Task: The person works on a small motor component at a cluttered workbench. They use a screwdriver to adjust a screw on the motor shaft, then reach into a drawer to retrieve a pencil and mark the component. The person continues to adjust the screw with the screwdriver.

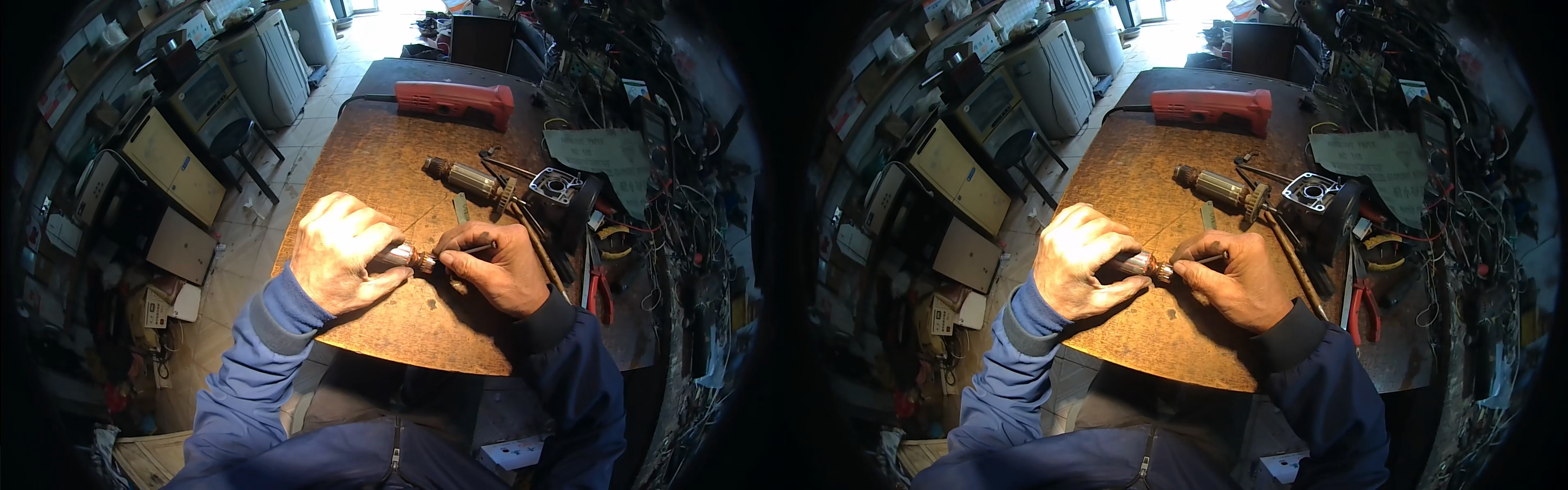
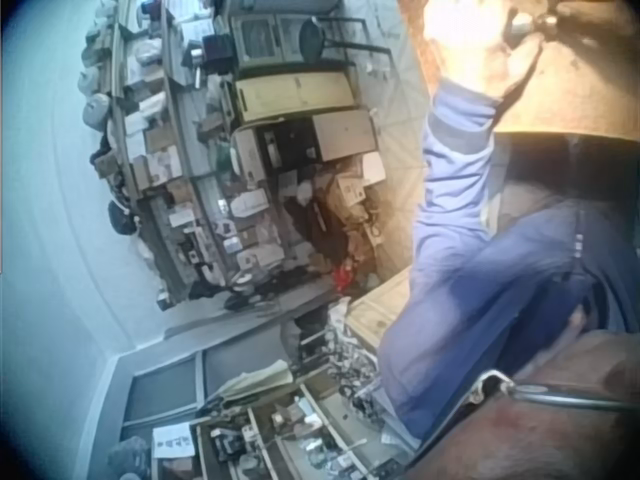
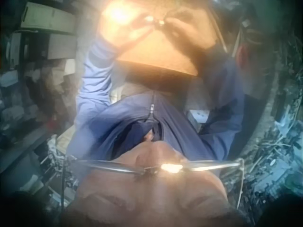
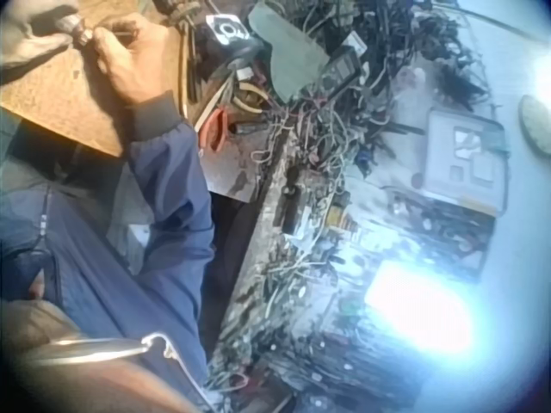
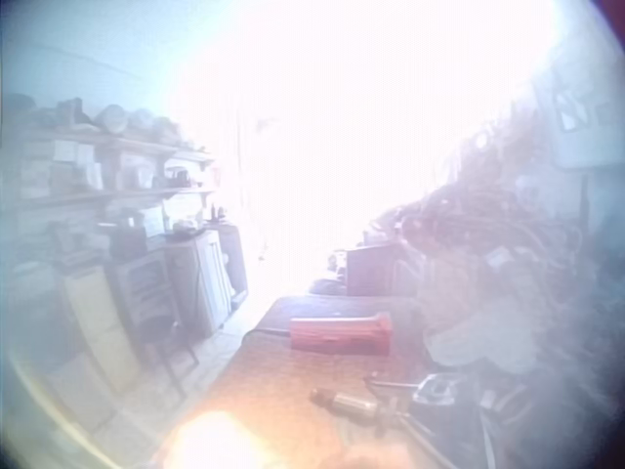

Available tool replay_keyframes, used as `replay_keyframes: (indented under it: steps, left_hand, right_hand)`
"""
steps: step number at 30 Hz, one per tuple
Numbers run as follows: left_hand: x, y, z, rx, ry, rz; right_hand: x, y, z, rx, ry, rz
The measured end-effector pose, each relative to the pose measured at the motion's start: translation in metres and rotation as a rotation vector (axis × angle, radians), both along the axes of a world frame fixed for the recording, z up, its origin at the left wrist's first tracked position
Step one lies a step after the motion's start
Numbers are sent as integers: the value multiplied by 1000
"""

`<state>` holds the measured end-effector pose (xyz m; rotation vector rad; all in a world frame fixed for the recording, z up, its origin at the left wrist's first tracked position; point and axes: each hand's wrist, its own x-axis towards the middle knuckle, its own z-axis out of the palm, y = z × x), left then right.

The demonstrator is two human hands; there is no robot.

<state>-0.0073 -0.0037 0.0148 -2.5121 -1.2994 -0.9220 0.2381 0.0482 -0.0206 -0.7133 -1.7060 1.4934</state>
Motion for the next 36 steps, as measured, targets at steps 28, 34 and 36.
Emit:
replay_keyframes:
  steps: [28, 34, 36]
  left_hand:
    - [-1, 0, -4, -27, -17, 13]
    - [-1, -1, -1, -30, 2, 30]
    - [0, -1, -2, -25, -1, 26]
  right_hand:
    - [-1, -3, 3, 24, -19, 32]
    - [-2, -2, 6, -68, -18, -13]
    - [-2, -1, 3, -10, -31, -24]
